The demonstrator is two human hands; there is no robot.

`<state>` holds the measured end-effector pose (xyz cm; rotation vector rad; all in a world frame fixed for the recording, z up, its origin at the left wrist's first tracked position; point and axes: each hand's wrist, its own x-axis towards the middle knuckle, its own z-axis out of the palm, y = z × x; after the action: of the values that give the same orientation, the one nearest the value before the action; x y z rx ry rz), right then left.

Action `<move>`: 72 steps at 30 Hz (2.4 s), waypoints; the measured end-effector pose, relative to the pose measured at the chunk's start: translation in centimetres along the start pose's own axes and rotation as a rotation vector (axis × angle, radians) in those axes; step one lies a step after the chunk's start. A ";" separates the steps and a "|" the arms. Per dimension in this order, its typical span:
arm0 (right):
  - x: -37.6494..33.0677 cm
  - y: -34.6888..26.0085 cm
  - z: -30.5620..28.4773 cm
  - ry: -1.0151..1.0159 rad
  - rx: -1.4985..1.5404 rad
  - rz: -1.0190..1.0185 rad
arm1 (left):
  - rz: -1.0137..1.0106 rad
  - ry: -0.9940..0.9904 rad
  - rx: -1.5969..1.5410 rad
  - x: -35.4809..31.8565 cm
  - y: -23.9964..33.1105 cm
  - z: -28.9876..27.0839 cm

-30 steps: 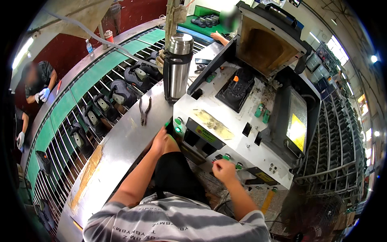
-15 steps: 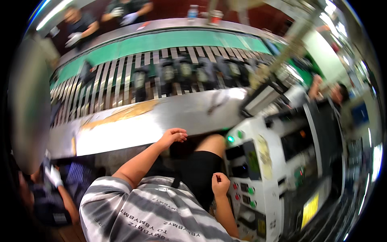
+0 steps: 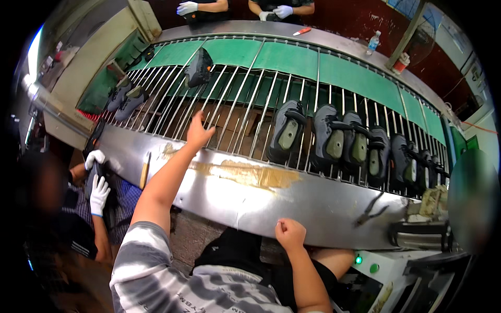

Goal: The person takes shoes from a conveyor belt, places them into a forming machine one at a time, presses buttons to operate the machine, and then returns the shoes to the belt.

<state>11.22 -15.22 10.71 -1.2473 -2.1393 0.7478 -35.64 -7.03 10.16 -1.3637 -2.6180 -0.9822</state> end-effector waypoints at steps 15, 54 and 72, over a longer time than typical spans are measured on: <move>1.9 0.6 1.1 0.001 -0.038 0.020 | 0.285 0.156 0.493 26.5 -9.0 9.4; -35.1 8.3 -18.1 0.858 0.133 0.649 | 0.575 -0.389 -0.643 -32.6 34.9 -5.7; -55.9 9.3 -49.1 1.184 -1.260 1.264 | 1.195 -0.385 -0.395 -45.8 33.9 3.1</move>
<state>74.14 -51.89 28.46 -2.6395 -0.4399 -1.0456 18.63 -24.57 11.35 -2.8225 -1.1869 -1.0254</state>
